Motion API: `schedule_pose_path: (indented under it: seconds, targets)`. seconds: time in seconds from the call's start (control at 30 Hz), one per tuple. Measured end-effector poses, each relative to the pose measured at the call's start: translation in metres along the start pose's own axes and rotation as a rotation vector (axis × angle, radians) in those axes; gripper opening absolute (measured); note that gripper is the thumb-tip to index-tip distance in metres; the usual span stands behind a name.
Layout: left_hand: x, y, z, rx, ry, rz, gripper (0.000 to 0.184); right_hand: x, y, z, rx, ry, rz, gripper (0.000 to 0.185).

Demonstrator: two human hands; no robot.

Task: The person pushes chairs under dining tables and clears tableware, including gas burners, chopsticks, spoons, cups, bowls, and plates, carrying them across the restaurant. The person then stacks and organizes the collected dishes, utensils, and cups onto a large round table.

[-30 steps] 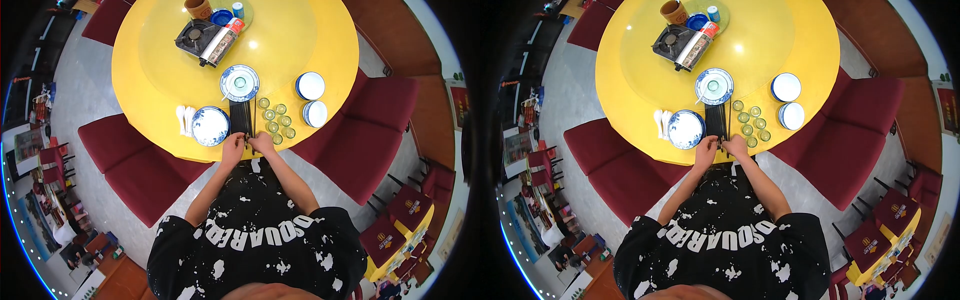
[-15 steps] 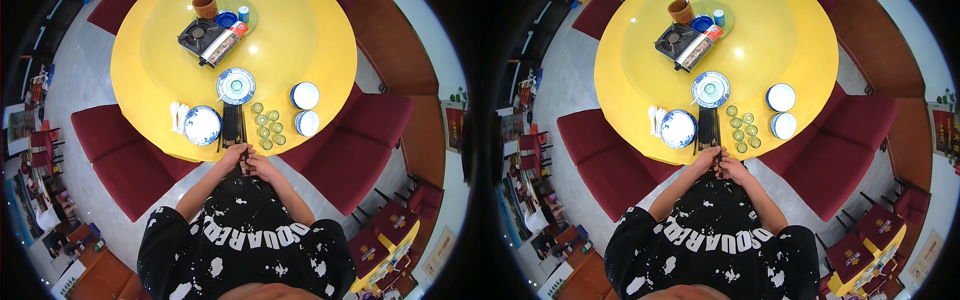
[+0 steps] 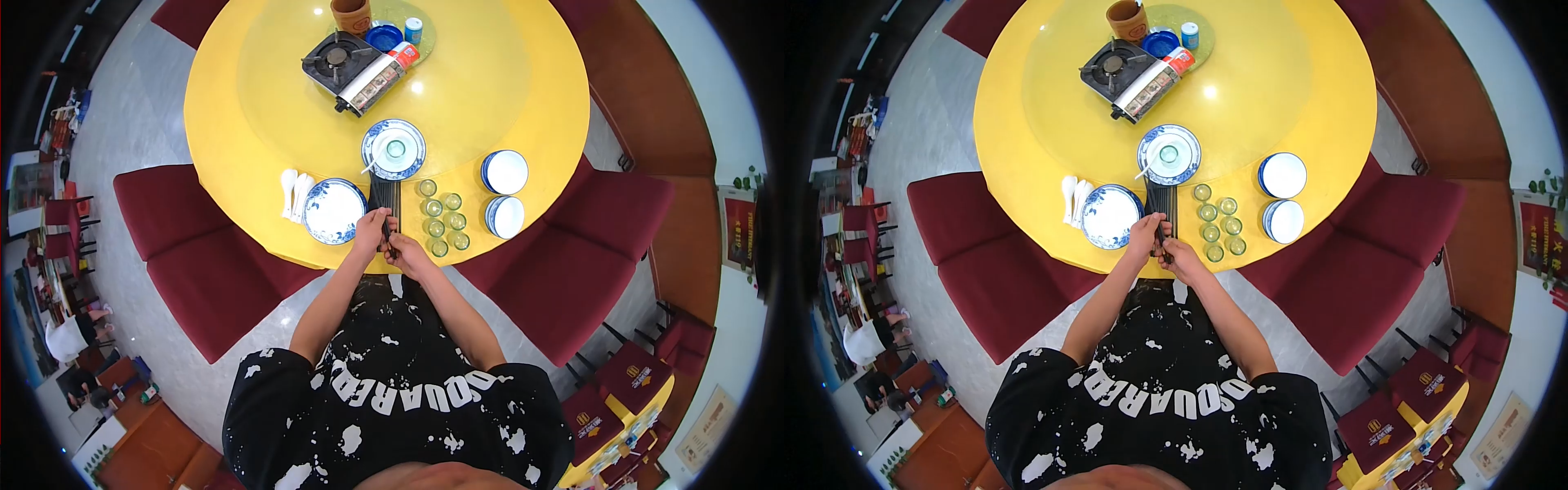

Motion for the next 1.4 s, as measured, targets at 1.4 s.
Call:
schedule_pose_path:
  seconds: [1.4]
  targets:
    - [0.123, 0.035, 0.094, -0.14, 0.007, 0.073, 0.028, -0.013, -0.114, -0.073, 0.198, 0.03, 0.541, 0.035]
Point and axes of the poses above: each hand's wrist, its own y-axis away from the middle knuckle, its own x-axis out of the back of the hand, z = x × y, the point moved 6 cm from there along -y, towards the middle knuckle, and after that the axes turned 13 degrees about -z, right-handed, at the moved point
